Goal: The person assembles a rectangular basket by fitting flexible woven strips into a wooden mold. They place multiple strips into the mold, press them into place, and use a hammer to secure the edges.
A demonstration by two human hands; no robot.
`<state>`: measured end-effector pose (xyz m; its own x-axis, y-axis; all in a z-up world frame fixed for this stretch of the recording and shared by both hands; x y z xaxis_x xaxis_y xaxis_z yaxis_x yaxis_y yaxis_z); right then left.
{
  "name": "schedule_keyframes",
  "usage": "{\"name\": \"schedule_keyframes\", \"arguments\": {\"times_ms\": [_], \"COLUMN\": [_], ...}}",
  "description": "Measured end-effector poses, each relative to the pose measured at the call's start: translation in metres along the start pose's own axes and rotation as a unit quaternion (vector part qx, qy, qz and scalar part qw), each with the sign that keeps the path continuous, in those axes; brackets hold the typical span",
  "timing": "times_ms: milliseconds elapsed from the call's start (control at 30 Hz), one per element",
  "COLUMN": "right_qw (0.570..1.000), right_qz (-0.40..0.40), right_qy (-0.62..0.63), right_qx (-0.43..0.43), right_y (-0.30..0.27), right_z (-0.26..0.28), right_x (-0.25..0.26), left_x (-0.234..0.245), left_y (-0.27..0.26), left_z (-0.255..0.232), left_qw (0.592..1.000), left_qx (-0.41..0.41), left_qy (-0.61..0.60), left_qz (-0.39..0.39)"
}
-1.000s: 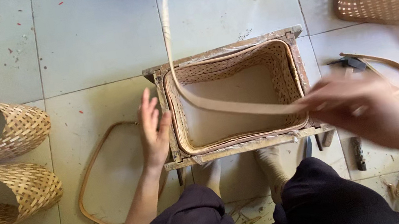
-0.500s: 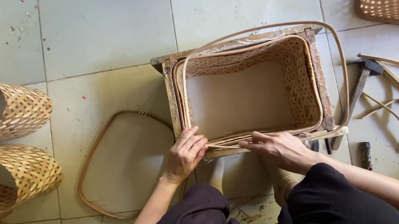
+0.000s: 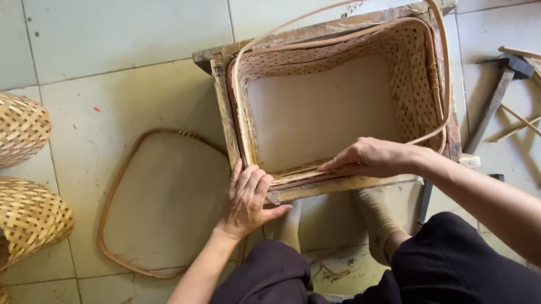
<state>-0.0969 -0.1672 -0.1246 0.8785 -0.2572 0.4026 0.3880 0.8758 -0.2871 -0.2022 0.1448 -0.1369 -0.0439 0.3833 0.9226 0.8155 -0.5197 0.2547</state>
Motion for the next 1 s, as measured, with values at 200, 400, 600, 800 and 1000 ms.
{"name": "schedule_keyframes", "arguments": {"times_ms": [200,400,600,800,1000], "right_qw": [1.0,1.0,0.998,0.994,0.997], "right_qz": [0.016,0.004,0.062,0.085,-0.054], "right_qy": [0.017,0.003,0.013,0.054,-0.052], "right_qx": [-0.018,-0.021,-0.03,-0.043,0.029], "right_y": [0.005,0.009,0.011,0.012,0.003], "right_z": [0.002,-0.008,-0.009,-0.021,-0.034], "right_x": [0.009,0.011,0.003,0.002,-0.003], "left_x": [-0.005,-0.001,-0.002,-0.005,-0.003], "left_y": [-0.001,0.003,-0.003,-0.009,-0.005], "left_z": [-0.002,0.0,-0.006,-0.002,0.001], "left_qw": [0.999,0.998,0.996,0.996,0.998], "left_qx": [0.019,0.031,0.02,0.021,0.015], "left_qy": [0.036,0.058,0.091,0.086,0.055], "left_qz": [0.018,0.007,0.006,0.003,0.033]}}
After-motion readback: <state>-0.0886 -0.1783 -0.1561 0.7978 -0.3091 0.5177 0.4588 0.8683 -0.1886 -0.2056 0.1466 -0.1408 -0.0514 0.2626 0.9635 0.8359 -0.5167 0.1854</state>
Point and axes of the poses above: each hand's wrist, its own y-axis towards the middle knuckle, its own x-axis out of the back of the hand, z = x × y, the point moved 1 cm from there along y, towards the middle knuckle
